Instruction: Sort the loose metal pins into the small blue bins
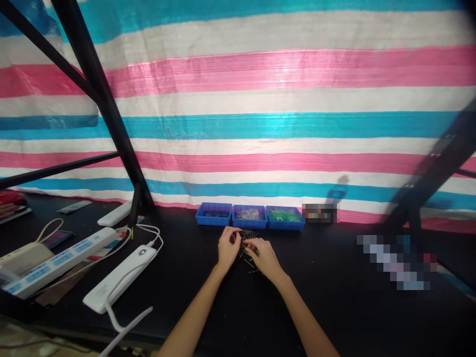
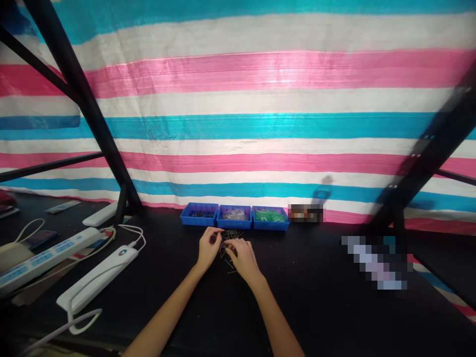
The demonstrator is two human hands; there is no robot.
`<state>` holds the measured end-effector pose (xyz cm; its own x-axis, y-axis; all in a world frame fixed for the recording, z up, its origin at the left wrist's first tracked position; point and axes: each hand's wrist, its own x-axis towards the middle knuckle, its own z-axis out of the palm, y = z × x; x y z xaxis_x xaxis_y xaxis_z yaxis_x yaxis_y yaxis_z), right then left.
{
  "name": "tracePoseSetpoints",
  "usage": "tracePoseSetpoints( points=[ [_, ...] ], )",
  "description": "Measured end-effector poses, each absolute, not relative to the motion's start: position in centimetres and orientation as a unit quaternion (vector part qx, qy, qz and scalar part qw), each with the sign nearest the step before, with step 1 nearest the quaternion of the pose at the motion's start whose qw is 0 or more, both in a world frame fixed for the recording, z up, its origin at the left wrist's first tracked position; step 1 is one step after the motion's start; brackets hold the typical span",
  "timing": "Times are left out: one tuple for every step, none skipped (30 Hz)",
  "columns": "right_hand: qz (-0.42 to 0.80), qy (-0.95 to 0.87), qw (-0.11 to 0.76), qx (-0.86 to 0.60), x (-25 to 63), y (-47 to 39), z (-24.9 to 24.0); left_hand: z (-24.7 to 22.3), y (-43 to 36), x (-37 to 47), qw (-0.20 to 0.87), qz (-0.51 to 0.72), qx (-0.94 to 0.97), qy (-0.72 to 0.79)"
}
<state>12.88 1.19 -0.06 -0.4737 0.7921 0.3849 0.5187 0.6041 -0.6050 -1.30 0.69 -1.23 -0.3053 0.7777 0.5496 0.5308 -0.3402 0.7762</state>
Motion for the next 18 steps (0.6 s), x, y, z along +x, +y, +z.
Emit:
tracePoseSetpoints(
  points=[
    [0.222,-0.815,0.356,-0.399,12.9,1.4,-0.1,-1.2,0.7,-1.3,0.114,0.588,0.574,0.558],
    [0.241,-0.795,0.386,-0.402,12.8,1.6,-0.3,-1.1,0.7,-1.4,0.123,0.596,0.570,0.551],
    [0.264,-0.771,0.416,-0.402,12.8,1.8,-0.4,-1.0,0.7,-1.4,0.131,0.603,0.568,0.545],
    [0.290,-0.747,0.444,-0.400,12.9,2.0,-0.5,-1.0,0.7,-1.3,0.140,0.607,0.568,0.538],
    [0.322,-0.722,0.468,-0.396,12.9,2.2,-0.6,-1.0,0.7,-1.3,0.150,0.608,0.571,0.531],
    [0.354,-0.696,0.486,-0.392,12.9,2.5,-0.8,-1.0,0.6,-1.2,0.159,0.606,0.577,0.524],
    [0.384,-0.673,0.499,-0.388,12.9,2.7,-0.9,-1.0,0.6,-1.1,0.168,0.601,0.585,0.518],
    [0.408,-0.654,0.507,-0.386,13.0,2.9,-1.0,-1.0,0.6,-0.9,0.176,0.594,0.595,0.512],
    [0.427,-0.639,0.511,-0.384,13.0,3.0,-1.1,-1.1,0.5,-0.8,0.182,0.586,0.605,0.507],
    [0.440,-0.630,0.513,-0.381,13.0,3.2,-1.2,-1.1,0.5,-0.6,0.188,0.579,0.614,0.502],
    [0.448,-0.625,0.514,-0.379,12.9,3.2,-1.2,-1.2,0.5,-0.4,0.194,0.572,0.622,0.498],
    [0.454,-0.623,0.514,-0.378,12.9,3.3,-1.3,-1.2,0.4,-0.3,0.199,0.567,0.628,0.494],
    [0.460,-0.619,0.513,-0.376,12.9,3.3,-1.3,-1.3,0.4,-0.2,0.204,0.563,0.633,0.490],
    [0.467,-0.615,0.513,-0.374,12.8,3.3,-1.3,-1.4,0.4,-0.1,0.210,0.559,0.637,0.487],
    [0.472,-0.612,0.513,-0.374,12.8,3.3,-1.3,-1.4,0.5,-0.1,0.216,0.557,0.639,0.484],
    [0.476,-0.609,0.512,-0.374,12.8,3.2,-1.3,-1.5,0.5,-0.1,0.222,0.557,0.640,0.481],
    [0.479,-0.607,0.512,-0.375,12.8,3.2,-1.2,-1.5,0.5,-0.1,0.228,0.559,0.638,0.477],
    [0.481,-0.605,0.512,-0.376,12.8,3.2,-1.2,-1.5,0.6,-0.2,0.235,0.563,0.635,0.474]
  ],
)
